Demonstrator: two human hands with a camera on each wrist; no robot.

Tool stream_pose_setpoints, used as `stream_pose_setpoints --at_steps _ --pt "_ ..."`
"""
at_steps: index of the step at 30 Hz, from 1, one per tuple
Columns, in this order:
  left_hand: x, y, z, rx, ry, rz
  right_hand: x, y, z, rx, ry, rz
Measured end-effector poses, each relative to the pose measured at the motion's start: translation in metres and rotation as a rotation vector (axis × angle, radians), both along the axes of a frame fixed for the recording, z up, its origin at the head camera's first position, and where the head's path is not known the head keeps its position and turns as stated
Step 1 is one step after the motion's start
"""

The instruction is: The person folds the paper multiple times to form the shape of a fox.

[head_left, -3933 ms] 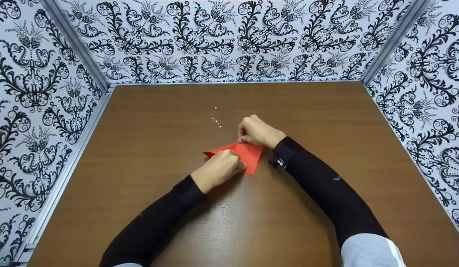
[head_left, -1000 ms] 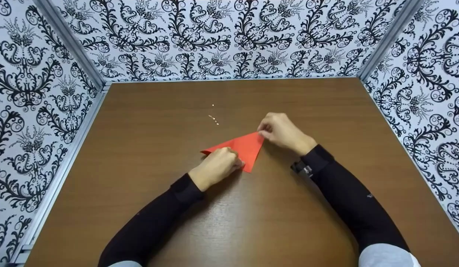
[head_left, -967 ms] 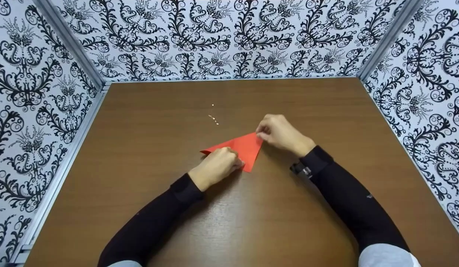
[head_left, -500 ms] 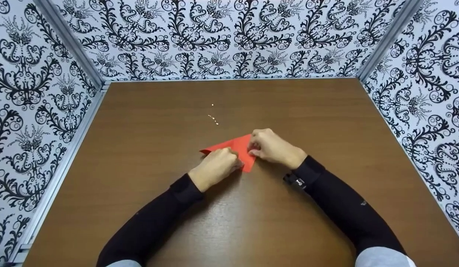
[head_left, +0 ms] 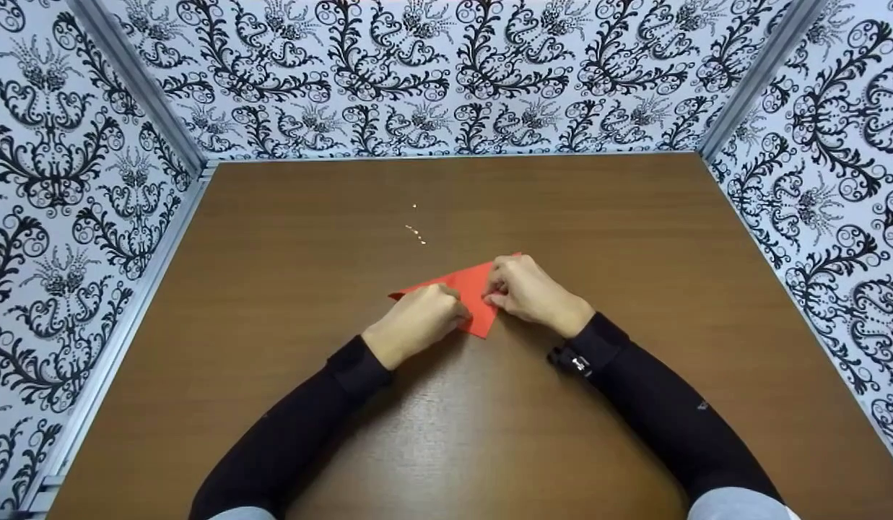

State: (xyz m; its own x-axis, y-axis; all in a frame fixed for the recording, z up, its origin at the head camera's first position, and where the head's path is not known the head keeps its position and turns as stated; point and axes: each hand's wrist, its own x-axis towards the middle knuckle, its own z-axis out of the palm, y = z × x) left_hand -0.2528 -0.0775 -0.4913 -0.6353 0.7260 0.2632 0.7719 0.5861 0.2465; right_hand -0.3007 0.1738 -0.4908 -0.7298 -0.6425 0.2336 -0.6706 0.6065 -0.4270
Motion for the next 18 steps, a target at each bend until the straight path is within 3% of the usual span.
stream_pose_setpoints --at_steps 10,18 --pt "-0.017 -0.003 0.0 -0.016 0.082 0.077 0.004 -0.003 0.003 0.019 -0.007 -0.029" --pt "-0.032 0.0 0.008 -0.082 0.069 0.124 0.005 -0.003 0.003 0.009 0.003 -0.025"
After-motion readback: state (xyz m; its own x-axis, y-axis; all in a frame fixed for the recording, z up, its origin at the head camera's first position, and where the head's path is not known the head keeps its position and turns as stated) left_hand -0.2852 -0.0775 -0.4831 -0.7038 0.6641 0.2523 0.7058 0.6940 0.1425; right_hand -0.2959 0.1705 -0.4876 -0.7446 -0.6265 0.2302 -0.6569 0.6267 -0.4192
